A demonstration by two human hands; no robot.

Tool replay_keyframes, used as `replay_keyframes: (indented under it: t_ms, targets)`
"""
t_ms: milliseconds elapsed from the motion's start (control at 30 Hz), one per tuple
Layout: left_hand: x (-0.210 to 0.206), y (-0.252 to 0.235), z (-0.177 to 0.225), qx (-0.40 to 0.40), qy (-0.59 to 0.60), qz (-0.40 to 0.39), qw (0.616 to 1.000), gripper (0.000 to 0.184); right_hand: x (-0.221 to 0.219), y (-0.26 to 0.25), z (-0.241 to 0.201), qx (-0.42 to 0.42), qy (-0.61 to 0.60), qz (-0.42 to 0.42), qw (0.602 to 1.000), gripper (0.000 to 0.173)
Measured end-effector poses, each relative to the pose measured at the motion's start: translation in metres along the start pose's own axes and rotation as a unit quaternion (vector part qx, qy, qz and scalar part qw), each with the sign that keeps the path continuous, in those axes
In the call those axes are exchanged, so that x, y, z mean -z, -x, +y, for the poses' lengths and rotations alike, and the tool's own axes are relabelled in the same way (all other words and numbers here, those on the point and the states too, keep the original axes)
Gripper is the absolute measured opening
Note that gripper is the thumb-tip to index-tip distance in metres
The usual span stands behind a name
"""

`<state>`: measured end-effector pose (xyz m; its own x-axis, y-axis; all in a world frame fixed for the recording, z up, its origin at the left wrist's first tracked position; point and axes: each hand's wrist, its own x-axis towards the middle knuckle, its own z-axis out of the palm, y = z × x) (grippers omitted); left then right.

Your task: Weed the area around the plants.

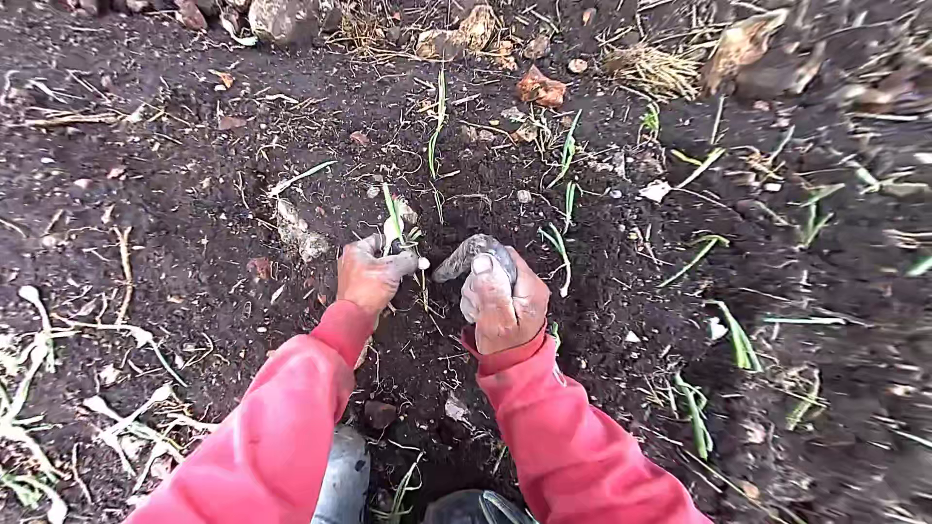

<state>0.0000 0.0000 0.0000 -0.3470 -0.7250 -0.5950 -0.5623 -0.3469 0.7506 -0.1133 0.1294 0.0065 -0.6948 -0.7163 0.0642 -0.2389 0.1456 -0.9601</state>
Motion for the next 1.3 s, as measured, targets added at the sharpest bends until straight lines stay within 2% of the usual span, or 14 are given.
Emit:
replay_keyframes:
  t_ms: [100, 167, 300, 400, 433, 467, 533, 633, 733, 833, 933, 1067, 1200, 1300]
  targets:
    - [-0.036, -0.004, 0.007, -0.054, -0.329, -0.055, 0.941, 0.027, 0.021, 0.011, -0.028, 0.017, -0.068, 0.043, 0.997, 0.037]
    - [-0.044, 0.008, -0.004, -0.066, -0.414, -0.075, 0.905, 0.026, 0.047, 0.023, -0.067, 0.026, -0.085, 0.027, 0.996, 0.035]
    - [0.009, 0.036, -0.037, -0.176, -0.316, 0.013, 0.932, 0.029, 0.088, 0.014, -0.14, 0.061, -0.146, 0.059, 0.986, 0.029]
    - [0.059, 0.059, -0.053, -0.206, -0.23, 0.049, 0.95, 0.017, 0.086, -0.003, -0.08, 0.204, -0.244, -0.106, 0.942, 0.016]
    - [0.067, 0.063, -0.054, -0.193, -0.219, 0.036, 0.956, 0.015, 0.07, 0.0, -0.094, 0.032, -0.137, -0.112, 0.984, 0.005]
    - [0.071, 0.065, -0.053, -0.181, -0.218, 0.018, 0.959, 0.013, 0.041, 0.004, -0.083, -0.04, -0.055, -0.103, 0.992, 0.014]
    - [0.064, 0.07, -0.048, -0.173, -0.234, -0.015, 0.957, 0.012, 0.002, 0.032, -0.028, -0.068, 0.021, -0.074, 0.995, 0.038]
    - [0.035, 0.067, -0.036, -0.196, -0.326, -0.039, 0.924, 0.018, 0.005, 0.068, -0.001, -0.07, 0.002, -0.043, 0.997, 0.047]
    - [-0.012, 0.068, -0.027, -0.195, -0.477, -0.121, 0.849, 0.02, 0.022, 0.088, -0.016, -0.055, -0.068, 0.006, 0.996, 0.043]
    - [-0.053, 0.072, -0.055, -0.214, -0.552, -0.213, 0.778, 0.016, 0.052, 0.112, -0.059, -0.038, -0.059, 0.03, 0.997, 0.041]
    - [-0.048, 0.071, -0.054, -0.25, -0.56, -0.169, 0.772, 0.018, 0.083, 0.133, -0.089, -0.027, -0.007, 0.025, 0.999, 0.047]
    - [-0.043, 0.057, -0.021, -0.36, -0.538, -0.031, 0.761, 0.015, 0.084, 0.159, -0.06, -0.015, 0.062, 0.03, 0.998, 0.055]
    - [-0.062, 0.013, 0.013, -0.308, -0.626, -0.074, 0.712, 0.022, 0.085, 0.145, -0.067, -0.039, 0.058, 0.013, 0.997, 0.054]
    - [-0.042, 0.001, 0.027, -0.362, -0.537, -0.036, 0.761, 0.018, 0.105, 0.13, -0.092, -0.017, 0.06, 0.001, 0.998, 0.05]
